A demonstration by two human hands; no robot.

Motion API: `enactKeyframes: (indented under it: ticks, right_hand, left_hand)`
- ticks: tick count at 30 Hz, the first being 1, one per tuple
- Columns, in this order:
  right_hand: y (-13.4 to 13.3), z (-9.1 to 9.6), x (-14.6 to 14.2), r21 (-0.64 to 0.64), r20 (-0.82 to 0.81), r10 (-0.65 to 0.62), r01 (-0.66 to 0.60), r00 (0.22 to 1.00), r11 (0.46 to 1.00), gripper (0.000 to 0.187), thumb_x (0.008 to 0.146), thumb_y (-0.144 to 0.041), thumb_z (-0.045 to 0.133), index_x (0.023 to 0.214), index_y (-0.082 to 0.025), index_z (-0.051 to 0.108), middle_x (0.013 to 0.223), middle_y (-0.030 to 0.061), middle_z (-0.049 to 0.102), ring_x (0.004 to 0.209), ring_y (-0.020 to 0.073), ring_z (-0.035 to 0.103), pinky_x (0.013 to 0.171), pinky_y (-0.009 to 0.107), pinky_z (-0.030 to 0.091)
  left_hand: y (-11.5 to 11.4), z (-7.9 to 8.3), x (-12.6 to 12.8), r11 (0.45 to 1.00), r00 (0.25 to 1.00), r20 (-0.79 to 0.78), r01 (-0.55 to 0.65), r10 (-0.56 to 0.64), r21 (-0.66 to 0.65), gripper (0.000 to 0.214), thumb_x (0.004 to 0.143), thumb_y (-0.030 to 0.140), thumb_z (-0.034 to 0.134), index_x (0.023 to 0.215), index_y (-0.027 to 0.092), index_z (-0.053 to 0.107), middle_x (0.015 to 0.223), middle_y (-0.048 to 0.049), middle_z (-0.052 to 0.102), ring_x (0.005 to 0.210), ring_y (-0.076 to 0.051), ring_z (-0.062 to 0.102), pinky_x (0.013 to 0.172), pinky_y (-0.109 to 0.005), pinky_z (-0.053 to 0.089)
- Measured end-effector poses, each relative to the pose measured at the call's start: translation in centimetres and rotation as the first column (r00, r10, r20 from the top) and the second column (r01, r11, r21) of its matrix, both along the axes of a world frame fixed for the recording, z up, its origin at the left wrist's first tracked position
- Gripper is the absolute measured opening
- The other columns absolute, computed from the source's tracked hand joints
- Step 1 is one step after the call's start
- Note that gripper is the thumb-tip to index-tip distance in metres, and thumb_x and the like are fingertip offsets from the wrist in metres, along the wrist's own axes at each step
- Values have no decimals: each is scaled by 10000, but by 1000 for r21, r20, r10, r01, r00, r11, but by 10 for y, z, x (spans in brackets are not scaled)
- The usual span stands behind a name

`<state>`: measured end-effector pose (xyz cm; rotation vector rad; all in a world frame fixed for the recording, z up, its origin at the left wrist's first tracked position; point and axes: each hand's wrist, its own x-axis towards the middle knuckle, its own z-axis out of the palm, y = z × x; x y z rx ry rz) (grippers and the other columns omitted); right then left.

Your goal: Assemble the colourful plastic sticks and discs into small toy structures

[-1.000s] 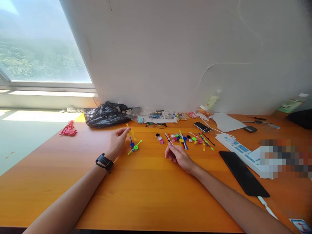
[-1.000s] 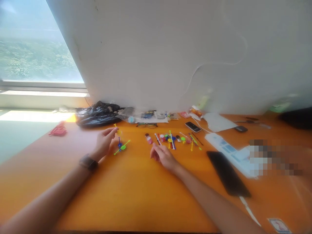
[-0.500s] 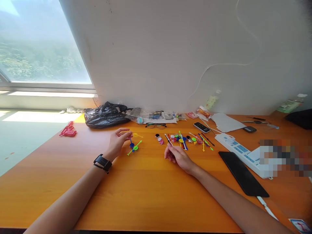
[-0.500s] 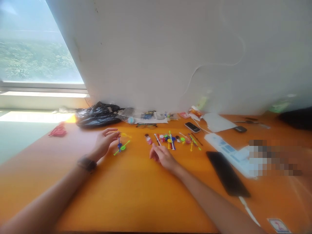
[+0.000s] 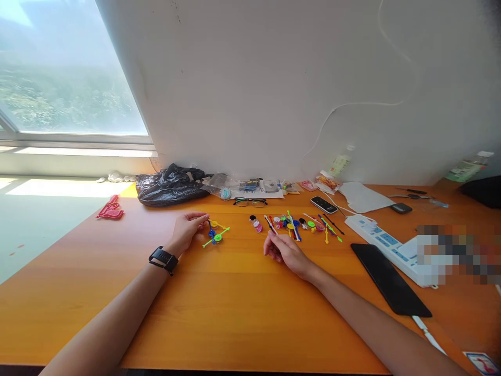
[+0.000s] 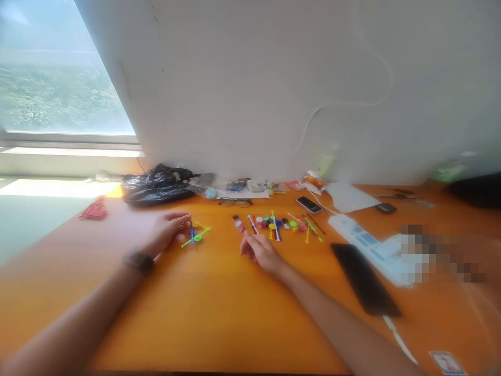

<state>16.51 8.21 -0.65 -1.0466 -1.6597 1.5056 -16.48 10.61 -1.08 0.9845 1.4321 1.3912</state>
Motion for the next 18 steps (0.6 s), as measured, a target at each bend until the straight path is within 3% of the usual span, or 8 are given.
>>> enactKeyframes:
  ticks: [2, 5, 7, 10, 12, 14, 18]
  right_hand:
    - [1, -1, 0, 1, 1, 2, -2, 1000, 1000, 671, 963, -749, 472, 685, -171, 671, 601, 14, 524, 567, 133, 469, 506, 264, 313]
    - [1, -1, 0, 5, 5, 5, -5, 1000, 1000, 674, 960, -752, 469, 682, -174, 674, 585, 12, 517, 556, 133, 462, 502, 265, 311]
    - [1, -1, 0, 8, 9, 11, -11, 1000, 1000, 674, 963, -750, 465, 686, -173, 678, 577, 8, 512, 546, 129, 454, 503, 264, 307]
    - [1, 0, -1, 11, 12, 14, -14, 1000, 1000, 672, 963, -750, 464, 688, -176, 676, 577, 6, 513, 541, 128, 453, 503, 265, 307]
    - [1, 0, -1, 11, 13, 12, -12, 1000, 1000, 672, 960, -755, 465, 685, -179, 673, 579, 7, 515, 544, 130, 458, 501, 265, 311]
    - [1, 0, 0, 12, 15, 15, -15, 1000, 1000, 676, 960, -758, 464, 686, -178, 676, 580, 8, 518, 548, 132, 464, 501, 265, 315]
    - [2, -2, 0, 9, 22, 20, -20, 1000, 1000, 682, 963, -759, 458, 695, -174, 682, 587, 9, 523, 548, 129, 466, 502, 262, 319]
  left_hand:
    - [1, -2, 0, 1000, 997, -79, -5, 4, -7, 509, 651, 479, 913, 976, 118, 759, 782, -112, 767, 642, -210, 698, 556, -289, 497]
    - [3, -4, -1, 999, 945, -324, -33, 38, 21, 412, 741, 502, 827, 943, 149, 761, 696, -70, 724, 588, -209, 656, 571, -312, 473]
    - [5, -3, -1, 992, 845, -529, -13, 80, 128, 348, 813, 493, 746, 938, 169, 778, 787, -87, 737, 677, -232, 666, 644, -345, 480]
    - [5, -2, 0, 942, 673, -730, 156, 119, 298, 297, 903, 427, 634, 1026, 215, 801, 1059, -104, 739, 957, -278, 661, 841, -400, 478]
    - [4, -1, 1, 911, 591, -802, 277, 89, 305, 292, 946, 376, 572, 1059, 238, 802, 1137, -91, 726, 1070, -293, 616, 948, -430, 438]
    - [2, -2, 2, 900, 528, -848, 348, 43, 263, 281, 954, 344, 561, 1047, 239, 804, 1120, -82, 737, 1058, -296, 587, 967, -440, 414]
    - [-1, -2, 5, 887, 497, -868, 408, -14, 218, 221, 933, 361, 635, 999, 235, 805, 1048, -82, 753, 983, -287, 574, 918, -420, 416]
